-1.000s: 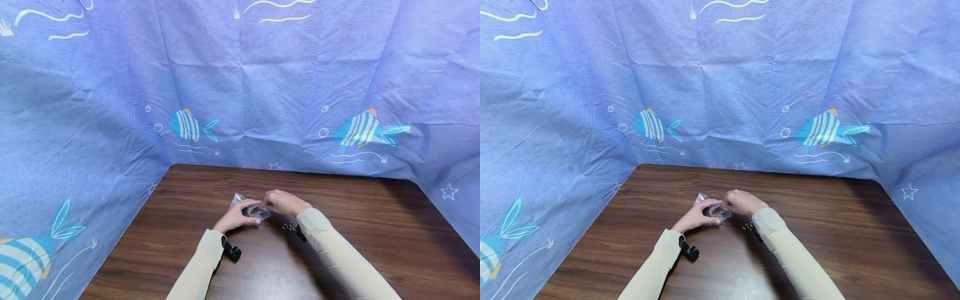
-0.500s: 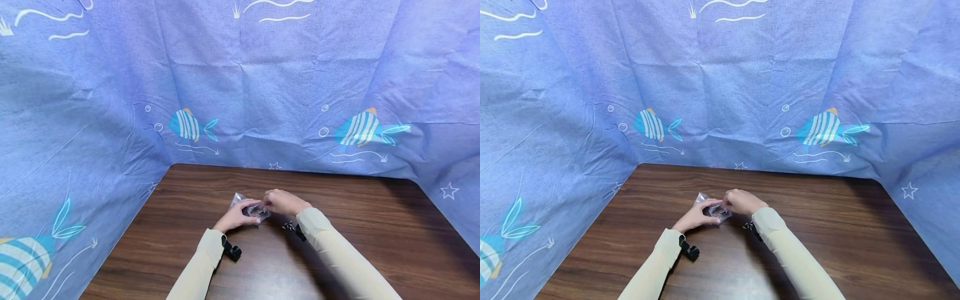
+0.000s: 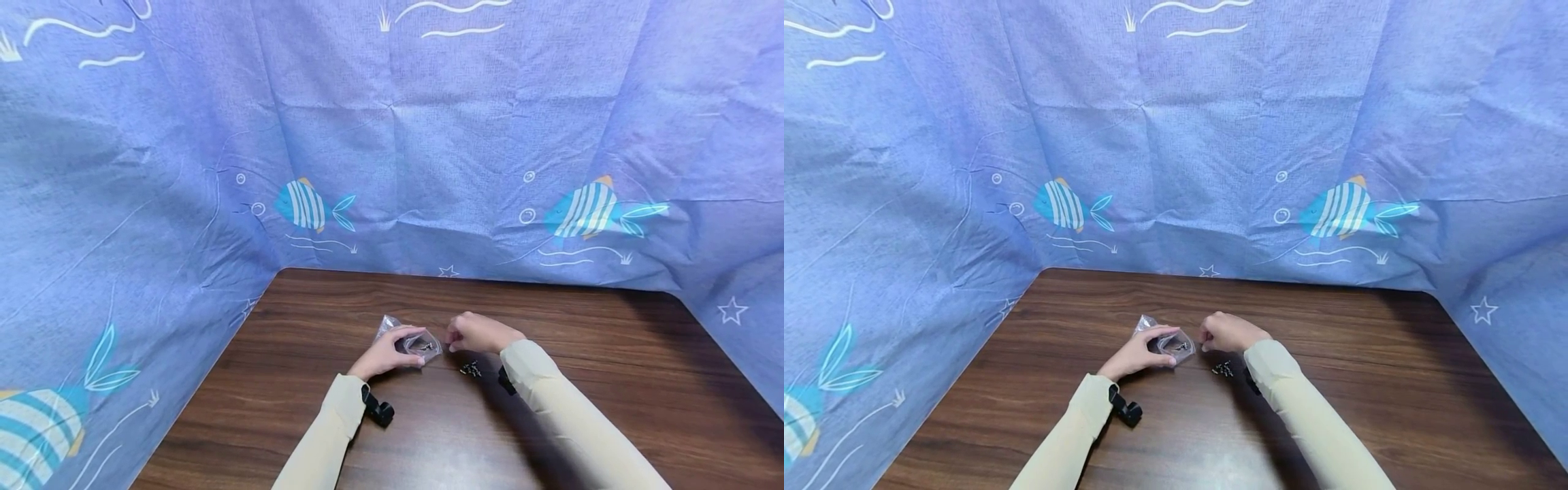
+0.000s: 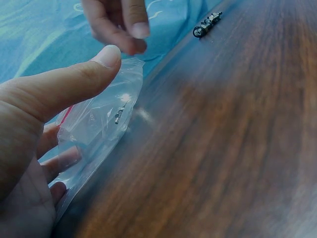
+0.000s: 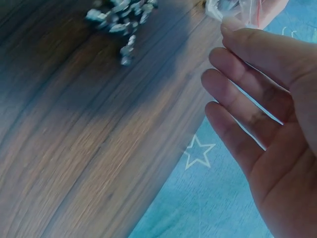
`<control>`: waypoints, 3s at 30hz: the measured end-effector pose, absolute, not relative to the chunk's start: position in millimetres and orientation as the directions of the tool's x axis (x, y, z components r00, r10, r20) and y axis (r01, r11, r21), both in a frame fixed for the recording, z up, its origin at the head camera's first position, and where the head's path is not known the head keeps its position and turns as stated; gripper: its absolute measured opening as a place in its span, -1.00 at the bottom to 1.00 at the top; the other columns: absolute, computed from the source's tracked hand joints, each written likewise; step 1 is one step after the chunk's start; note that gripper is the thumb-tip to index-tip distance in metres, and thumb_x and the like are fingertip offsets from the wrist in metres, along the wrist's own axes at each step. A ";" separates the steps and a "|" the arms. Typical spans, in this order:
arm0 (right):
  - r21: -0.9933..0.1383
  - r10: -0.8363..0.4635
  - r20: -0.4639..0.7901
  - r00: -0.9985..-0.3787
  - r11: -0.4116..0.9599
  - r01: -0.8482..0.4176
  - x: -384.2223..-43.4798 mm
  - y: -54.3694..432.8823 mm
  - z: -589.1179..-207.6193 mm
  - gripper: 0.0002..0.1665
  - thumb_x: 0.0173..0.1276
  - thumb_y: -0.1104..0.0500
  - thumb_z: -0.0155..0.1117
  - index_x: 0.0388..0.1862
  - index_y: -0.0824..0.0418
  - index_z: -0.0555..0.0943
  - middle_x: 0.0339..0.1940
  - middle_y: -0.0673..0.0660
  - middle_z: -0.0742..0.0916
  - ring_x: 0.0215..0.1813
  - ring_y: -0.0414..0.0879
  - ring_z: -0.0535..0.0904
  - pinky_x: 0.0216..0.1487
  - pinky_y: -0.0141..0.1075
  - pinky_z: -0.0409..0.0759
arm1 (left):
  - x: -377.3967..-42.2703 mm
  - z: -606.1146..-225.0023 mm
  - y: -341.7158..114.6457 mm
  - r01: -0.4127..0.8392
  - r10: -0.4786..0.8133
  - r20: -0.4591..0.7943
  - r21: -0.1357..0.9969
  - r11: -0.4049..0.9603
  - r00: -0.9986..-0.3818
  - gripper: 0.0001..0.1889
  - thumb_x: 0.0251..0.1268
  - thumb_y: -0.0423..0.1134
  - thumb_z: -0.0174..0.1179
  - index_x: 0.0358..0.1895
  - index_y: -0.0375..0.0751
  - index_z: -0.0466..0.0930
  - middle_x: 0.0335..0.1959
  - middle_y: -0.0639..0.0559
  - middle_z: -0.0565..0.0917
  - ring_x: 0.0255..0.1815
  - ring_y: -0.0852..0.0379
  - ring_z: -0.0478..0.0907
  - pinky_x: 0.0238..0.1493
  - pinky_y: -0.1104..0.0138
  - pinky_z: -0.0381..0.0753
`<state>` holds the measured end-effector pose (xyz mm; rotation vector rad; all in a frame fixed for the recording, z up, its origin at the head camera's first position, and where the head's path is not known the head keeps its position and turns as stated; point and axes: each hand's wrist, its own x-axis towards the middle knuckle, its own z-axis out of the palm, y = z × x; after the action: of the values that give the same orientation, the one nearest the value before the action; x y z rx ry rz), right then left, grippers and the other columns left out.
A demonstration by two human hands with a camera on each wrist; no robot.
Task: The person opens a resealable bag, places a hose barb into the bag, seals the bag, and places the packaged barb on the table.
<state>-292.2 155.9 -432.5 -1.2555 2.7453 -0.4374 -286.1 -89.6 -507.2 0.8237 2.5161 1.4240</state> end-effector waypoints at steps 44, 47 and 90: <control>-0.363 -0.740 -0.046 -0.671 0.638 -0.679 -276.7 192.1 -445.5 -0.85 0.02 0.44 0.40 -0.56 0.21 0.67 -0.56 -0.03 0.70 -0.46 -0.34 0.51 -0.40 -0.48 0.53 | -285.3 -507.1 -89.8 0.385 0.525 0.137 0.832 0.399 -0.840 -0.34 0.05 -0.14 0.44 0.30 -0.04 0.47 0.29 0.03 0.51 0.33 0.11 0.38 0.36 0.23 0.31; -0.355 -0.745 -0.043 -0.665 0.634 -0.687 -276.8 191.4 -445.5 -0.85 0.05 0.43 0.38 -0.57 0.21 0.67 -0.56 -0.04 0.70 -0.47 -0.34 0.51 -0.42 -0.48 0.52 | -285.5 -507.3 -89.7 0.385 0.525 0.137 0.832 0.399 -0.840 -0.34 0.04 -0.15 0.45 0.30 -0.04 0.47 0.29 0.04 0.51 0.32 0.11 0.38 0.36 0.24 0.31; -0.192 -0.770 0.156 -0.619 0.591 -0.784 -288.4 151.4 -425.3 -0.93 0.16 0.26 0.40 -0.48 0.15 0.68 -0.48 -0.08 0.63 -0.41 -0.29 0.54 -0.31 -0.42 0.58 | -285.5 -506.6 -90.3 0.389 0.526 0.143 0.832 0.394 -0.838 -0.34 0.04 -0.09 0.45 0.29 0.04 0.48 0.30 0.02 0.51 0.33 0.07 0.38 0.36 0.11 0.32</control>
<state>-288.4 151.4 -425.3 -1.3940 2.8513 -0.3884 -285.5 -90.3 -506.6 0.8271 2.5002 1.4321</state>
